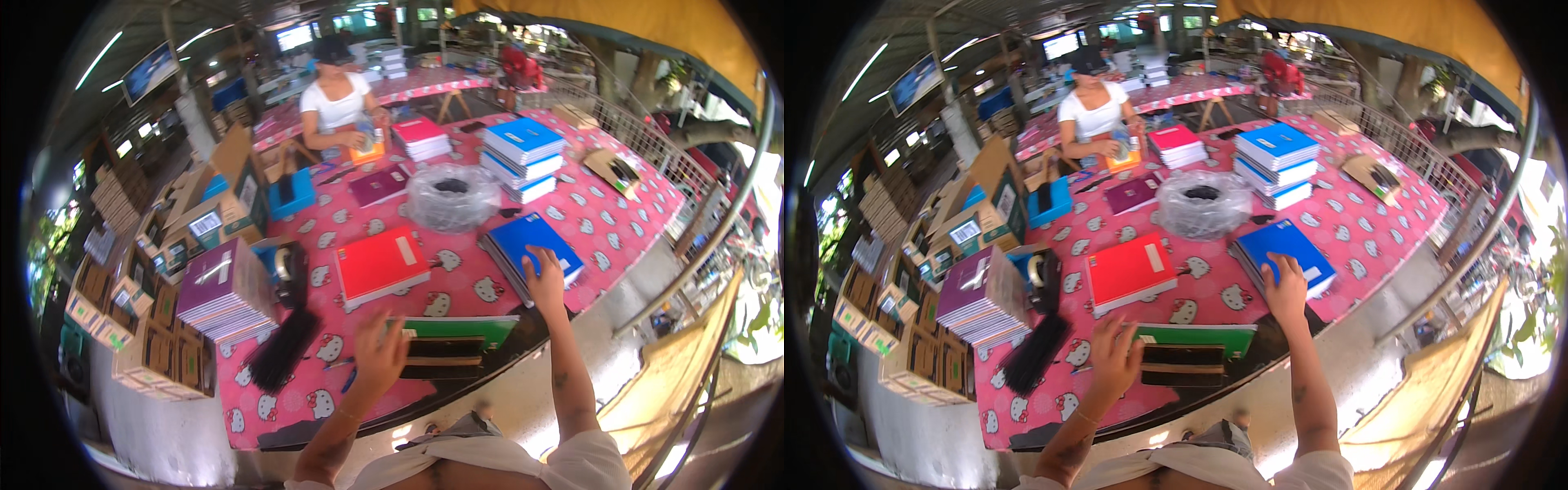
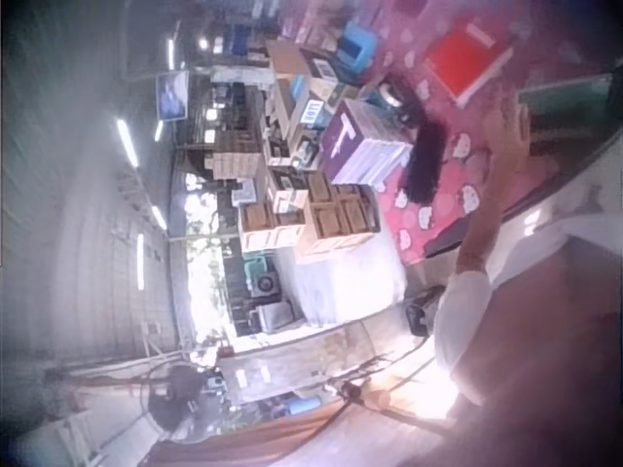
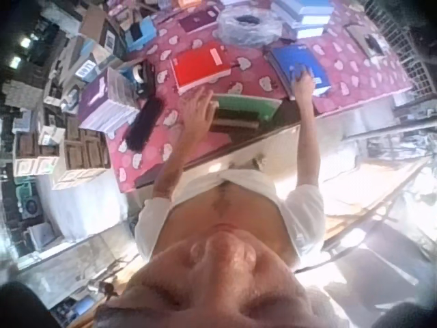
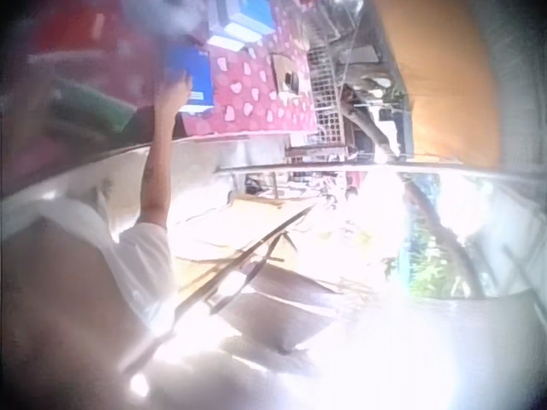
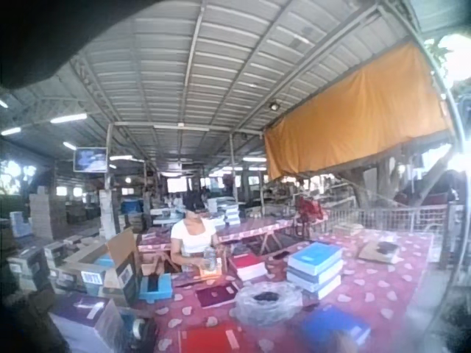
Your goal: The person sorts notebooks by hand on a table, flipping through pages, checking covers, and placing them into different stacks by color.
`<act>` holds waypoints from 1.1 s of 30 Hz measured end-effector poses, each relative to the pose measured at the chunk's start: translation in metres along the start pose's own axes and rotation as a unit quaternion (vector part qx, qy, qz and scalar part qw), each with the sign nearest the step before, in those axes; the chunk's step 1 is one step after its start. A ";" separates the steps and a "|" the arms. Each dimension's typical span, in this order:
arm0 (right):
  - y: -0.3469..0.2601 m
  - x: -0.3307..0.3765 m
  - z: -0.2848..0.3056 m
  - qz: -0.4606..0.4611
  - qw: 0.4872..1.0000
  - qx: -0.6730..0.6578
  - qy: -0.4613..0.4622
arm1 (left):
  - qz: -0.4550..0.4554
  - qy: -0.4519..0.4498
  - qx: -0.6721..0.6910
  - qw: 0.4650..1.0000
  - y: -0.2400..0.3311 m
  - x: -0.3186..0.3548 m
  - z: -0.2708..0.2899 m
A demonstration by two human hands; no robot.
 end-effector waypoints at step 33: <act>0.181 -0.003 0.015 -0.324 0.677 -0.661 0.012 | -0.035 -0.275 0.076 0.958 0.116 -0.365 -0.316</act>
Point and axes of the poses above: each hand's wrist, its own x-axis away from the middle knuckle, its own z-axis out of the back of the hand, y = z × x, the point moved 3 cm from there along -x, towards the middle knuckle, and after that the axes turned 12 degrees about -y, right-handed, at the moved point
